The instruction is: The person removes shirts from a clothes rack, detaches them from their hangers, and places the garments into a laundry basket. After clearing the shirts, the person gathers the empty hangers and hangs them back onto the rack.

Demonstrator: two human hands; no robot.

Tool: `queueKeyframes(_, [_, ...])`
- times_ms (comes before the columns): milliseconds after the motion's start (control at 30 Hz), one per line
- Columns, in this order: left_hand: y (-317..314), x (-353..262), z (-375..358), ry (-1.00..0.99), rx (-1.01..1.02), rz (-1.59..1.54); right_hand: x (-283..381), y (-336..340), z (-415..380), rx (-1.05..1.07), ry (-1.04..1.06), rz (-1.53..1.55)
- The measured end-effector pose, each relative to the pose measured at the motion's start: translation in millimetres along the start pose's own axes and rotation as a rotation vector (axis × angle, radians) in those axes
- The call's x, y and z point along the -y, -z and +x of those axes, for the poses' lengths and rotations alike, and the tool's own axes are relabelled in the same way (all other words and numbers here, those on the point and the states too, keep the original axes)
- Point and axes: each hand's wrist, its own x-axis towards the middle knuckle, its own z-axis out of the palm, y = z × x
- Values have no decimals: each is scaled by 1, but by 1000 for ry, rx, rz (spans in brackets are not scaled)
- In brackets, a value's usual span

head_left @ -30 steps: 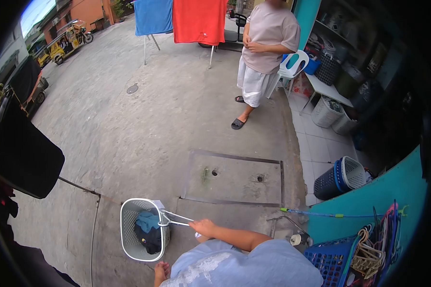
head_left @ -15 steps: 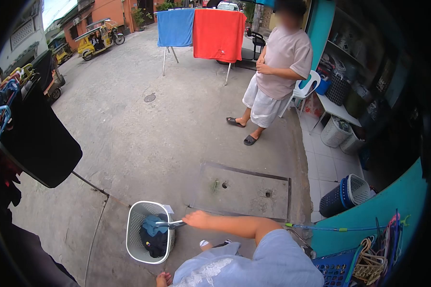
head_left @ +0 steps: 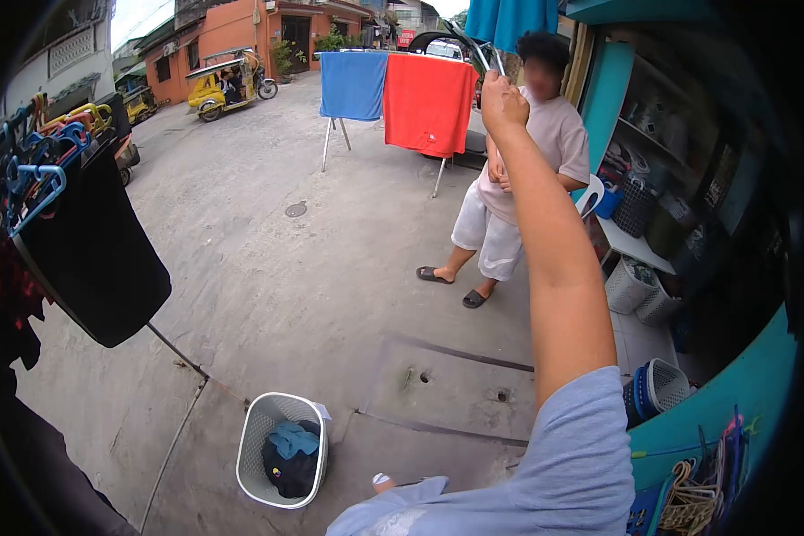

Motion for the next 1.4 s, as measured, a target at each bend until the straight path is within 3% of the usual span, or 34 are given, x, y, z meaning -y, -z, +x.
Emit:
queueKeyframes(300, [32,23,-28,-117,-87,-125,159,19,-133,1,810,346])
queueKeyframes(400, [48,28,-41,-149,-137,-171,214,63,-172,100,985,457])
queueKeyframes(500, [67,39,-55,-175,-210,-236,256,119,-192,-23,1139,538])
queueKeyframes(600, [89,56,-71,-177,-291,-311,297,182,-191,159,1225,574])
queueKeyframes(800, [141,76,-97,-161,-400,-389,346,301,-156,216,1150,813])
queueKeyframes(1000, [179,88,-109,-170,-455,-436,378,376,-122,144,1028,1068])
queueKeyframes(1067, [187,89,-110,-166,-464,-444,384,397,-114,262,997,1080])
queueKeyframes(1200, [196,86,-107,-165,-467,-445,416,373,-110,709,1094,1225])
queueKeyframes(1267, [197,83,-103,-167,-468,-444,426,352,-112,769,1102,1291])
queueKeyframes(1400, [204,66,-99,-167,-484,-429,448,296,-105,772,827,1451])
